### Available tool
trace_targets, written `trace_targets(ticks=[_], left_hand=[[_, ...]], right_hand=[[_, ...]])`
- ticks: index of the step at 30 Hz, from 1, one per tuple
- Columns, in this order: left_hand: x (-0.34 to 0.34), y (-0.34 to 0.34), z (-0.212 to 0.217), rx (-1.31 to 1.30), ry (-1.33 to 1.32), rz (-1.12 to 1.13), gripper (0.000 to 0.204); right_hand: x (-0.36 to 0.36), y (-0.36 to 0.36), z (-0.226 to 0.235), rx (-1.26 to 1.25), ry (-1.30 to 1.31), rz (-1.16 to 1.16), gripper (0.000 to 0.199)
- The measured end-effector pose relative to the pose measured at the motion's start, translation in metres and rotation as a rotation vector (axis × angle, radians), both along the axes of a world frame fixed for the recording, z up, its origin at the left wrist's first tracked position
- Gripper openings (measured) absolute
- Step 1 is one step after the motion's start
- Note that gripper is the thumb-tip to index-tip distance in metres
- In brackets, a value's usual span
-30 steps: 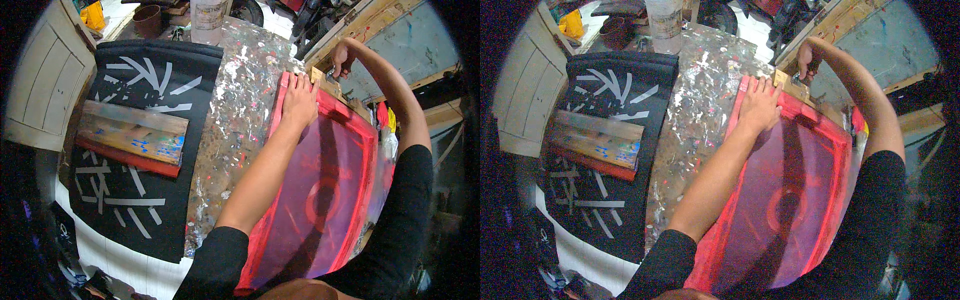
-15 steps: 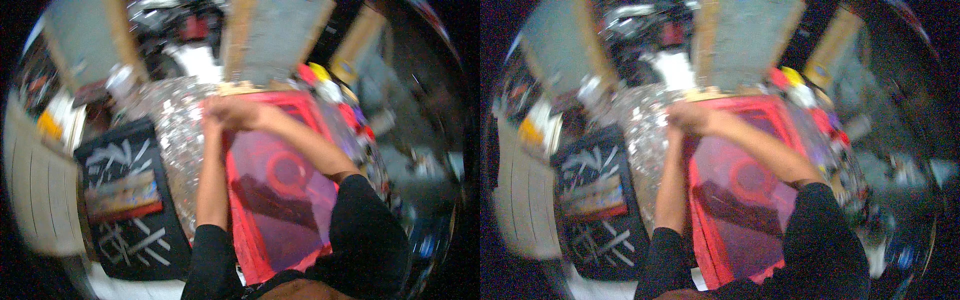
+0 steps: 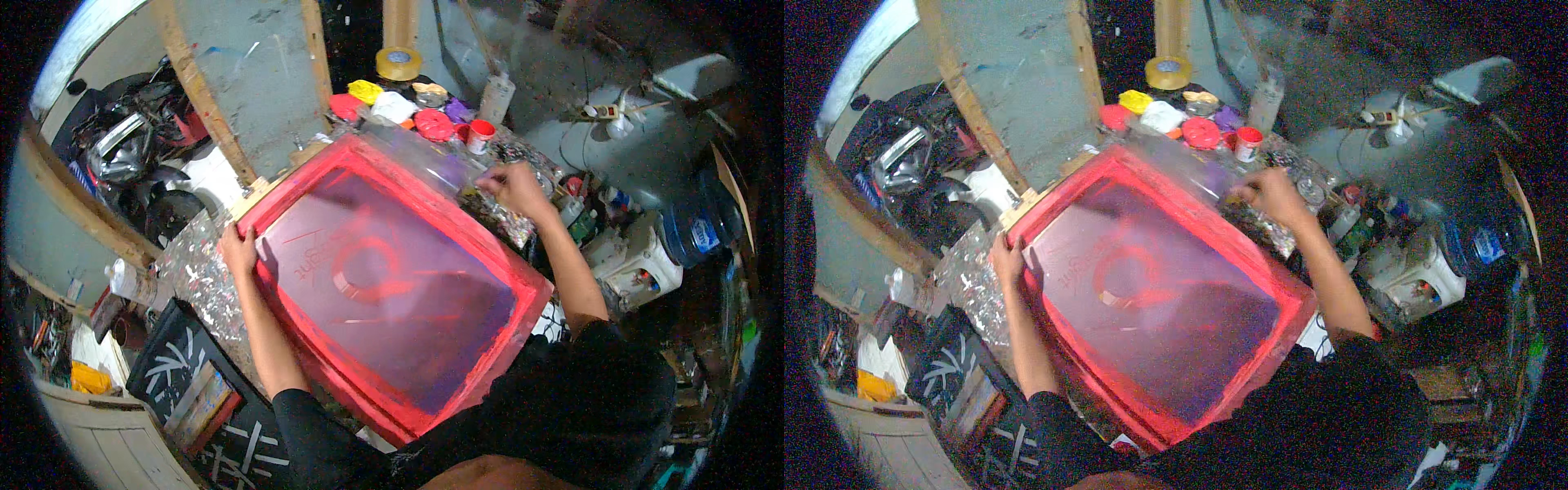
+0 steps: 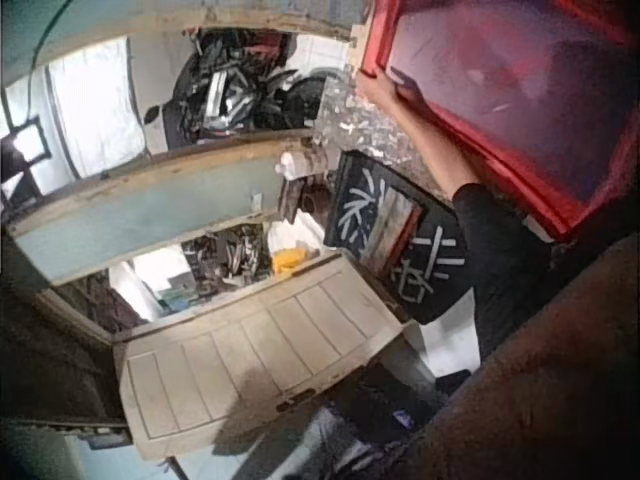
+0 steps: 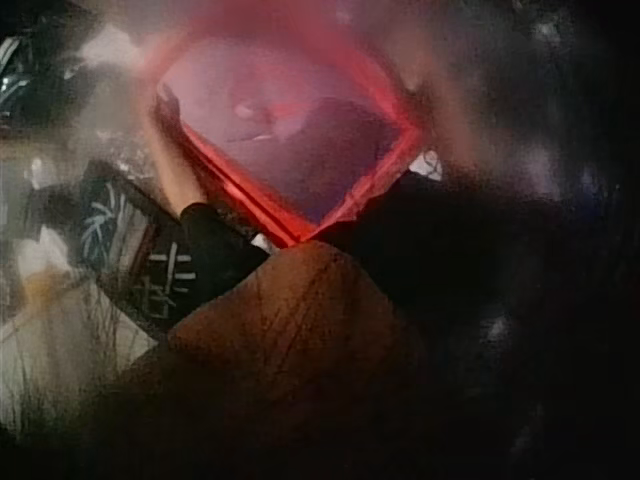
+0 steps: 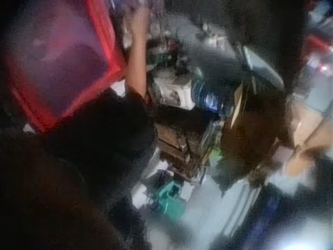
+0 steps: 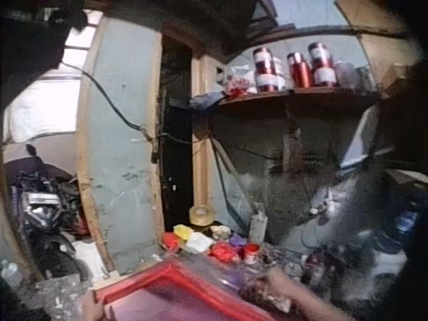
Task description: The person places a red screen printing frame onto a workbench and secures it using a metal clamp. They adjust the clamp's position and tighten it to hold the frame in place, then briefly use a squeegee on the frame's surface.
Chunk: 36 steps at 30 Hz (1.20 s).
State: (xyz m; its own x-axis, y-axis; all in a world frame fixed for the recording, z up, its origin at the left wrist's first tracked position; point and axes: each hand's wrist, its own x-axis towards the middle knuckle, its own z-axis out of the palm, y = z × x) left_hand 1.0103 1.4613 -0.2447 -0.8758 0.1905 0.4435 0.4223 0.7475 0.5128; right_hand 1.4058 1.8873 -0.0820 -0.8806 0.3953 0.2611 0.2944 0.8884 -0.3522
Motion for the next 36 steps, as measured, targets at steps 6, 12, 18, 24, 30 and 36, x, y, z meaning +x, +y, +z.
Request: trace_targets(ticks=[6,12,18,24,30,36], left_hand=[[-0.014,-0.002,-0.017,0.113,0.008,-0.015,0.050],[-0.016,-0.004,-0.017,0.173,-0.030,-0.019,0.047],[-0.008,-0.004,-0.005,0.672,-0.097,-0.042,0.039],[0.053,-0.033,0.034,0.499,0.266,0.154,0.030],[0.144,-0.123,0.079,0.191,0.409,0.275,0.025],[0.218,-0.266,0.075,-0.166,0.383,0.679,0.048]], right_hand=[[0.065,0.129,-0.044,-0.027,0.197,-0.432,0.023],[0.090,0.171,-0.093,0.082,0.291,-0.408,0.020],[0.050,0.128,-0.089,0.133,0.389,-0.258,0.031],[0.000,0.077,-0.083,-0.155,0.398,0.072,0.035],[-0.021,0.033,-0.084,-0.129,0.381,0.194,0.030],[-0.026,-0.044,-0.055,-0.227,0.057,0.322,0.025]])
